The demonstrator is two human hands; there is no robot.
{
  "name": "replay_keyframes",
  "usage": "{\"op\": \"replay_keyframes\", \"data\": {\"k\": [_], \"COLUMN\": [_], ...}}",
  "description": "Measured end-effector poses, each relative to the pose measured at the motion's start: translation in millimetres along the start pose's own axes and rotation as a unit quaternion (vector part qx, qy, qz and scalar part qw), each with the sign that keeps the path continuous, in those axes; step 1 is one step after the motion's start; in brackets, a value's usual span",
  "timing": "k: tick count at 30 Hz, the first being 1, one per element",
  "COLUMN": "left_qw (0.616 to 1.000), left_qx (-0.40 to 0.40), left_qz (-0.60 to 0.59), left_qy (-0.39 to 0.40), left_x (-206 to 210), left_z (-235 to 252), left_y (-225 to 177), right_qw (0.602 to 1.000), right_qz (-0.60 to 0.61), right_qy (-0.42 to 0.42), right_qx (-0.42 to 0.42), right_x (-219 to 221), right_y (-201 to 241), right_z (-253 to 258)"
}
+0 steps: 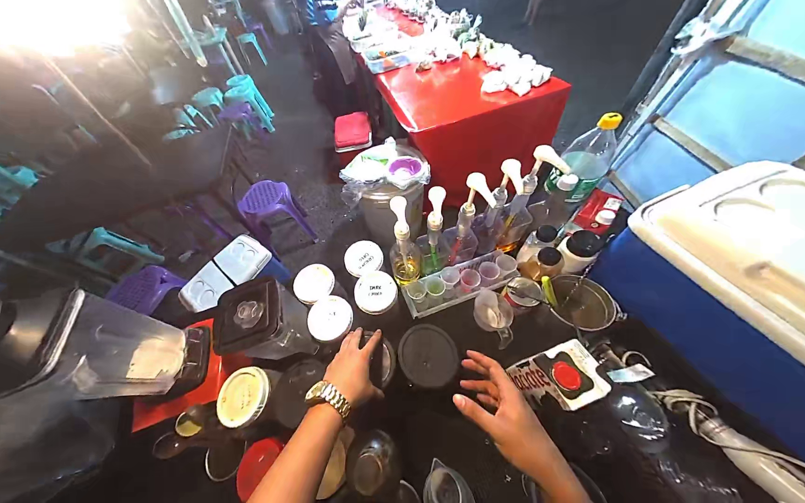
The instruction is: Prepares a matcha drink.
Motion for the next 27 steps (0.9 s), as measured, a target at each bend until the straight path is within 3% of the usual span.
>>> {"op": "replay_keyframes", "data": {"k": [4,9,18,21,23,27], "left_qw": [0.999,0.991,0.995,0.980,0.951,0.857], "left_qx": [-0.004,0.062,0.092,0.181,0.229,0.244], "left_qz": [0.050,0.115,0.020,-0.066,-0.143,-0.302], "left_qy": [0.021,0.041,0.037,-0.043,-0.148,-0.338], "left_x": [-2,0,7,-9,-29,-45], "left_z": [3,-5,-9,-49,-98,-234], "left_y": [-6,-20,-4,-6,11,108], "right_qw": [1.000,1.000,0.998,0.996,0.994,0.991], "right_qz": [-0.002,-0.004,-0.040,-0.072,-0.084,-0.080], "right_qy": [0.012,0.028,0.045,0.054,0.060,0.100], "right_qx": [0.017,0.014,0.001,-0.016,-0.025,-0.046], "right_x": [6,15,28,34,41,82], "right_y": [-4,-3,6,8,0,-12], "right_z": [7,8,-15,-37,-55,-114]}}
Point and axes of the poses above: each hand's wrist, its own z-axis towards the middle knuckle, its own x-axis out of the palm, y = z × x, the point moved 8 cm from there along z, towards the middle knuckle, and after that the axes turned 11 degrees about -z, right-handed, at the moved point
